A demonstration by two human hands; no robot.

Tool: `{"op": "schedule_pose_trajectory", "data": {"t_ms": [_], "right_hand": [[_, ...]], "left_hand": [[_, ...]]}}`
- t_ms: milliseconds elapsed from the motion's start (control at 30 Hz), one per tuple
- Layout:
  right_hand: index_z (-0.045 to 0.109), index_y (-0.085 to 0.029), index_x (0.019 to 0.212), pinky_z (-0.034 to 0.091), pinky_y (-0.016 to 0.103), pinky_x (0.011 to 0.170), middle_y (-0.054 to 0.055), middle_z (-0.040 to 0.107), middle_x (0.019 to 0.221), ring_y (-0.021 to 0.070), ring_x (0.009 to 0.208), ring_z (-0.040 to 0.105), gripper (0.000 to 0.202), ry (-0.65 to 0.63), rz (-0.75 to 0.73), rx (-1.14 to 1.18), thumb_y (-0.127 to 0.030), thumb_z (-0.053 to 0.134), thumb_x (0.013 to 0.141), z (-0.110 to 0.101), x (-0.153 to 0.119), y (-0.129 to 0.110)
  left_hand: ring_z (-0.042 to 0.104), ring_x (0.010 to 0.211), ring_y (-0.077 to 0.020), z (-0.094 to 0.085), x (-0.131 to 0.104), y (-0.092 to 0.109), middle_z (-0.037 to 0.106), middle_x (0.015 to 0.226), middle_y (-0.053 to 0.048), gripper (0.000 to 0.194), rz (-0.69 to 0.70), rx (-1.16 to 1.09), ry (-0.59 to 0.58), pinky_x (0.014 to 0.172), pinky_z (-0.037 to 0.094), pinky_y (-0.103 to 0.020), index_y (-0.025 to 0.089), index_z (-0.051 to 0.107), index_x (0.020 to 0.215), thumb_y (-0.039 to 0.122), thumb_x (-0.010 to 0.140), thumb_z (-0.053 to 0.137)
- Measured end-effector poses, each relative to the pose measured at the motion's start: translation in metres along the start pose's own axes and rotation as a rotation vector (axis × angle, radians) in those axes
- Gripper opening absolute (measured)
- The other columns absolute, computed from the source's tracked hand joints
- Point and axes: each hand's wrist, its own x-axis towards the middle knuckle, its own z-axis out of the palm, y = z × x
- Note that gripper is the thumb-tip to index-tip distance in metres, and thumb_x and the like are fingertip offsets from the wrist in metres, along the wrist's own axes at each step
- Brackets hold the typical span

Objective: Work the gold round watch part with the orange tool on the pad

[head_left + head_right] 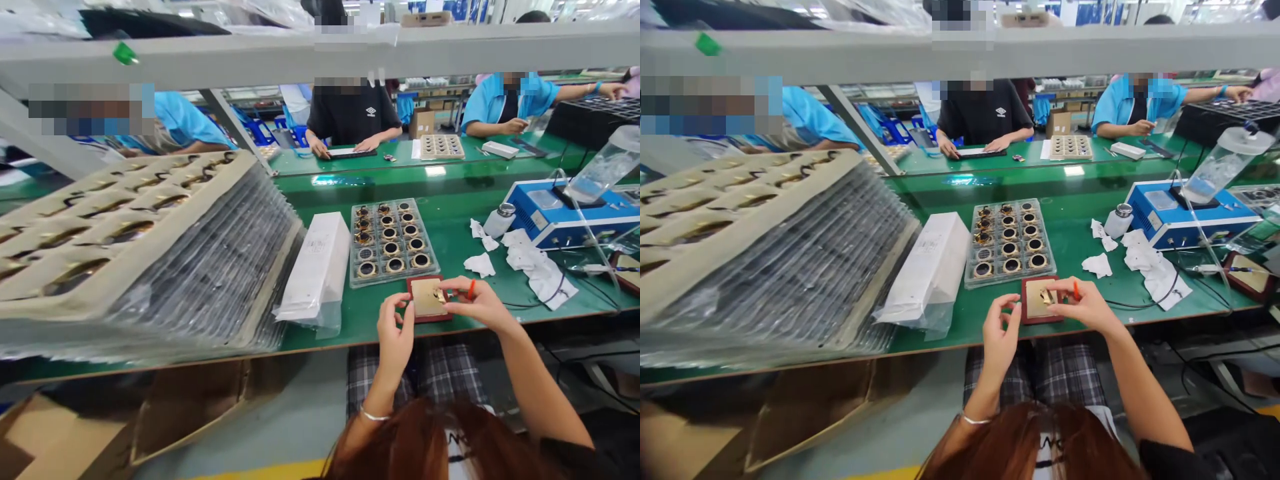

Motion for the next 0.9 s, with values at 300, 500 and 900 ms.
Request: {"op": "schedule_pose_trajectory", "data": {"t_ms": [300,500,900], "right_hand": [[0.074,-0.020,0.095,0.046,0.035,0.084,0.005,0.075,0.102,0.0219,0.088,0.065,0.020,-0.303,-0.240,-0.501,-0.019,0.077,0.075,0.004,0.032,-0.024],[0.075,-0.019,0.094,0.047,0.035,0.083,0.007,0.075,0.101,0.0231,0.090,0.066,0.017,-0.278,-0.261,-0.622,-0.021,0.075,0.077,0.008,0.036,-0.024],[0.074,-0.019,0.100,0.050,0.038,0.084,0.010,0.073,0.104,0.0245,0.094,0.065,0.022,-0.157,-0.280,-0.727,-0.018,0.074,0.079,0.021,0.032,-0.009]], "left_hand": [[0.060,0.097,-0.0185,-0.007,0.009,-0.032,0.066,0.105,-0.010,0.017,0.121,0.093,-0.005,0.068,0.051,-0.026,0.018,0.066,0.100,0.021,0.092,0.052],[0.053,0.110,-0.0229,-0.001,0.006,-0.030,0.064,0.117,-0.008,0.024,0.264,0.308,-0.110,0.098,0.048,-0.043,0.021,0.069,0.106,0.016,0.094,0.049],[0.050,0.112,-0.0249,0.003,0.006,-0.030,0.062,0.122,-0.010,0.030,0.246,0.407,-0.114,0.097,0.049,-0.045,0.019,0.066,0.113,0.009,0.091,0.048]]}}
